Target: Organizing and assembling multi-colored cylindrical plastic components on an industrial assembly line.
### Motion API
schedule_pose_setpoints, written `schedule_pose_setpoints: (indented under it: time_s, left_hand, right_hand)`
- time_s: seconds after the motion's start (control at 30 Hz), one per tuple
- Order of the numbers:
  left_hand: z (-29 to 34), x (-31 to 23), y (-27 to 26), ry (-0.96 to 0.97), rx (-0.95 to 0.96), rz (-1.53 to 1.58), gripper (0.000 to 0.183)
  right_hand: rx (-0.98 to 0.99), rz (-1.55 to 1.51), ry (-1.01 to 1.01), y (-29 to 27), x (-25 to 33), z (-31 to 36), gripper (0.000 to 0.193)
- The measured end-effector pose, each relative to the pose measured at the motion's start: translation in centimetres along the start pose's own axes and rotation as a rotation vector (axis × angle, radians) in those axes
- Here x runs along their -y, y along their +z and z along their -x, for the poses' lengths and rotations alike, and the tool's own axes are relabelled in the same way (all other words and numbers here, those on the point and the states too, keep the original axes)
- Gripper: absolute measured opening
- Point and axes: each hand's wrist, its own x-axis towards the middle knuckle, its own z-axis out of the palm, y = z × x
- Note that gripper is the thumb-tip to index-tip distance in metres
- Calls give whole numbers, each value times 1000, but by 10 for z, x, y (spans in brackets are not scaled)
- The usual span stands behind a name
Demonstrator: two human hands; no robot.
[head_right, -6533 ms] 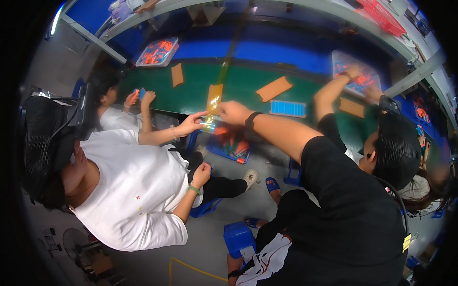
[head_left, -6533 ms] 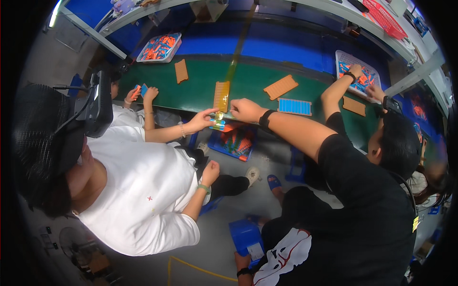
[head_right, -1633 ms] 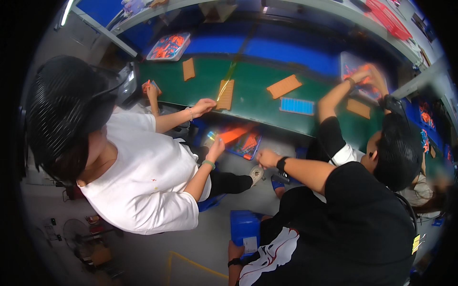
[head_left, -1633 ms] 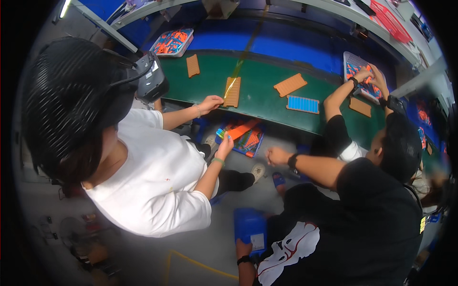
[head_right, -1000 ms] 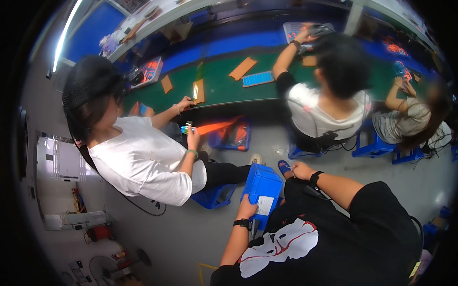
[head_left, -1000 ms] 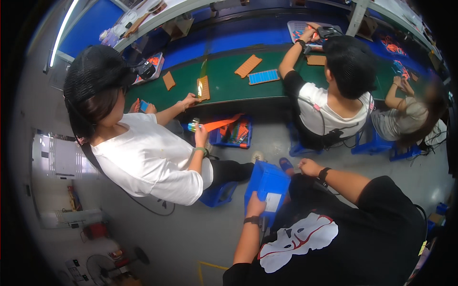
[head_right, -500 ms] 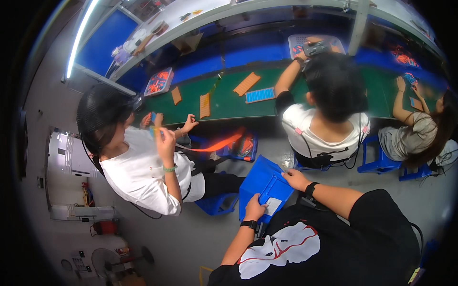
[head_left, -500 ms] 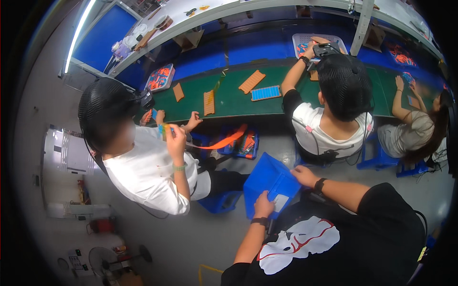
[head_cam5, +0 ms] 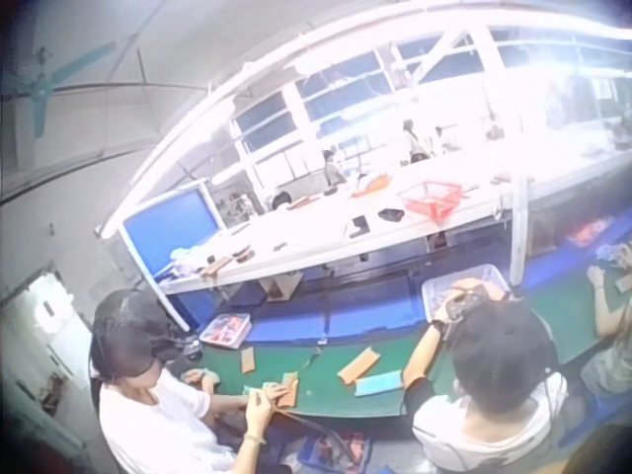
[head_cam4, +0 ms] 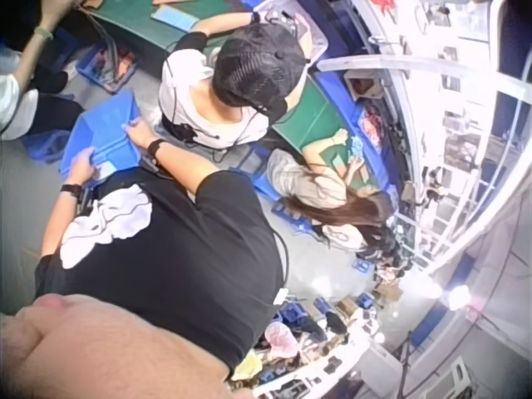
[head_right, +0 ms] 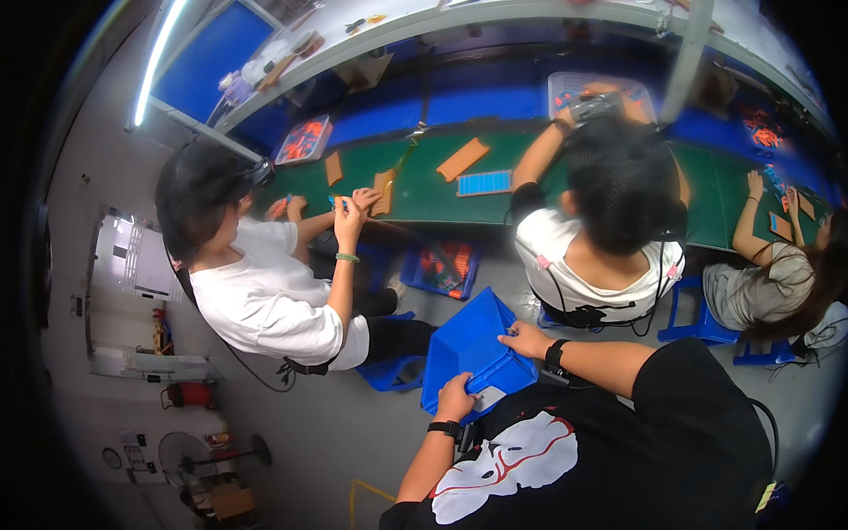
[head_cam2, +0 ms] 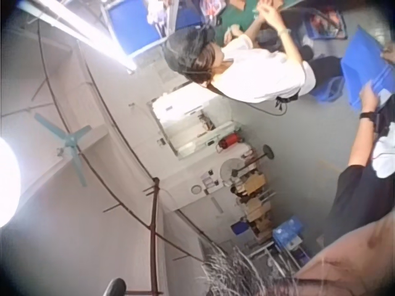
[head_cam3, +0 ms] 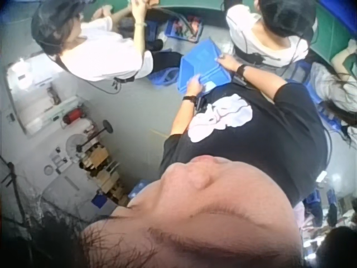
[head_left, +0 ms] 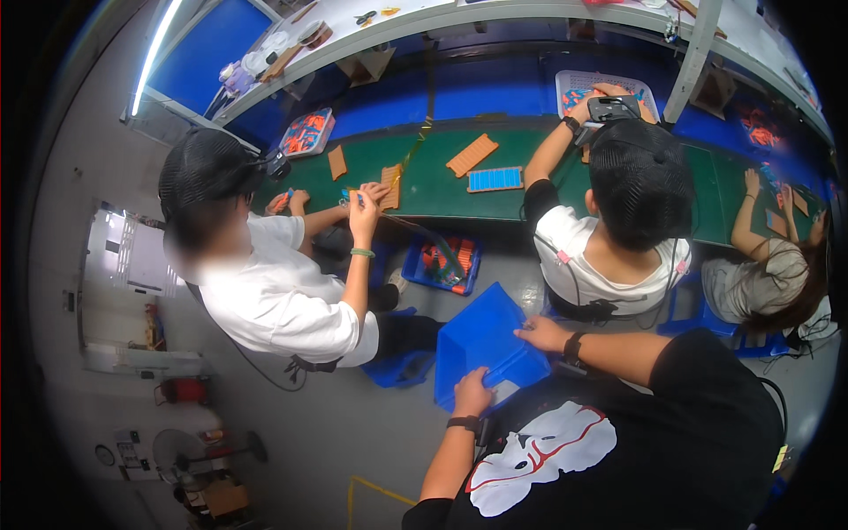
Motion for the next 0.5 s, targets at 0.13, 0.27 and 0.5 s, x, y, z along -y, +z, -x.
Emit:
schedule_pose_setpoints:
  time_s: [0.13,0.27,0.5]
  left_hand:
    - [-12,15,19,-14,-35,148,58]
    - [-18,13,14,-102,39,175,60]
    - [-45,12,7,-47,17,123,65]
  right_hand:
    - [-31,-17,-118,-35,54,37,45]
    - [670,-364,-332,-117,138,110,38]
    - [1121,-464,-1357,-276,206,261,54]
